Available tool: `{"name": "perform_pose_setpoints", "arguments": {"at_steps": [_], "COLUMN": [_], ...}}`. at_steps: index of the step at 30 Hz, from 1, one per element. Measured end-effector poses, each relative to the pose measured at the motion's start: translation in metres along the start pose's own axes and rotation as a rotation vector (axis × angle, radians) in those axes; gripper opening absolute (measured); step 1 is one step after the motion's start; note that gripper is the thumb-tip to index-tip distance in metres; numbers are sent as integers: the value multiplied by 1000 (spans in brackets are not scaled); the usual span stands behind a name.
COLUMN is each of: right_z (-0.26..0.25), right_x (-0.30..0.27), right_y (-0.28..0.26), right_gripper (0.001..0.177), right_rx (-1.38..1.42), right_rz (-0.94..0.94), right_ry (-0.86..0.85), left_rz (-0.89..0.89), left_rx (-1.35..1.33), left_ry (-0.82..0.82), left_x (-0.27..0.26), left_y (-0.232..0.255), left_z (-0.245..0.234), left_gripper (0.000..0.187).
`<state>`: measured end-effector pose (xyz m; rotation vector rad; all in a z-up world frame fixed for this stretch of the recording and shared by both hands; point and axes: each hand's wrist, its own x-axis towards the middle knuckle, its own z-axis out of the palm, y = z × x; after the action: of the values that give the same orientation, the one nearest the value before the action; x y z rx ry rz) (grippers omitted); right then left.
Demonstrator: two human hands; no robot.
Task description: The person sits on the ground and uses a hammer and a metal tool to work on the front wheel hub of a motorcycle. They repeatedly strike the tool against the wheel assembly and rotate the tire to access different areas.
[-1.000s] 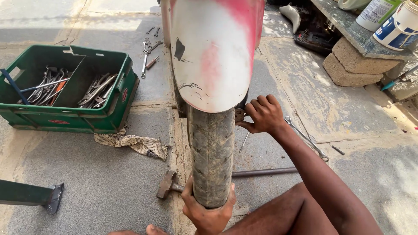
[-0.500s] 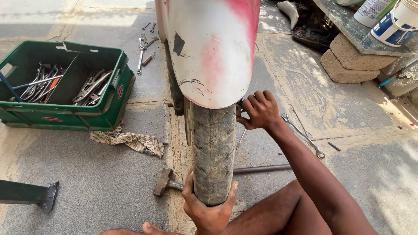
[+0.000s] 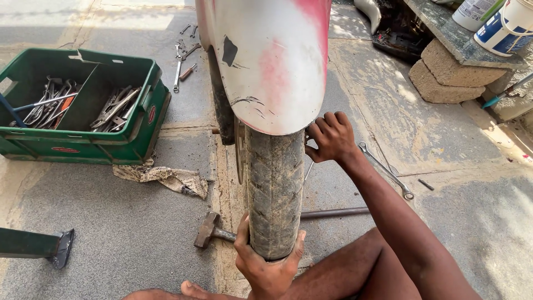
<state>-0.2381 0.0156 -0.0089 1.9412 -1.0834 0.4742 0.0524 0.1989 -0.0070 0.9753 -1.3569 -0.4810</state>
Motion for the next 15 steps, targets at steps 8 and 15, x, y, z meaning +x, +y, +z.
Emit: {"name": "perform_pose_setpoints", "arguments": {"at_steps": [8,15], "right_z": [-2,-2], "right_x": [2,1], "right_y": [-1,-1], "right_gripper": [55,58], "right_rx": [-1,-10], "right_rz": [-14,-15], "right_ry": [20,28], "left_rz": [-12,17], "left_rx": [23,31], "left_ry": [4,3], "left_x": [-2,-1], "left_y": [-4,-6], "left_z": [-1,-1], "left_gripper": [97,96]}}
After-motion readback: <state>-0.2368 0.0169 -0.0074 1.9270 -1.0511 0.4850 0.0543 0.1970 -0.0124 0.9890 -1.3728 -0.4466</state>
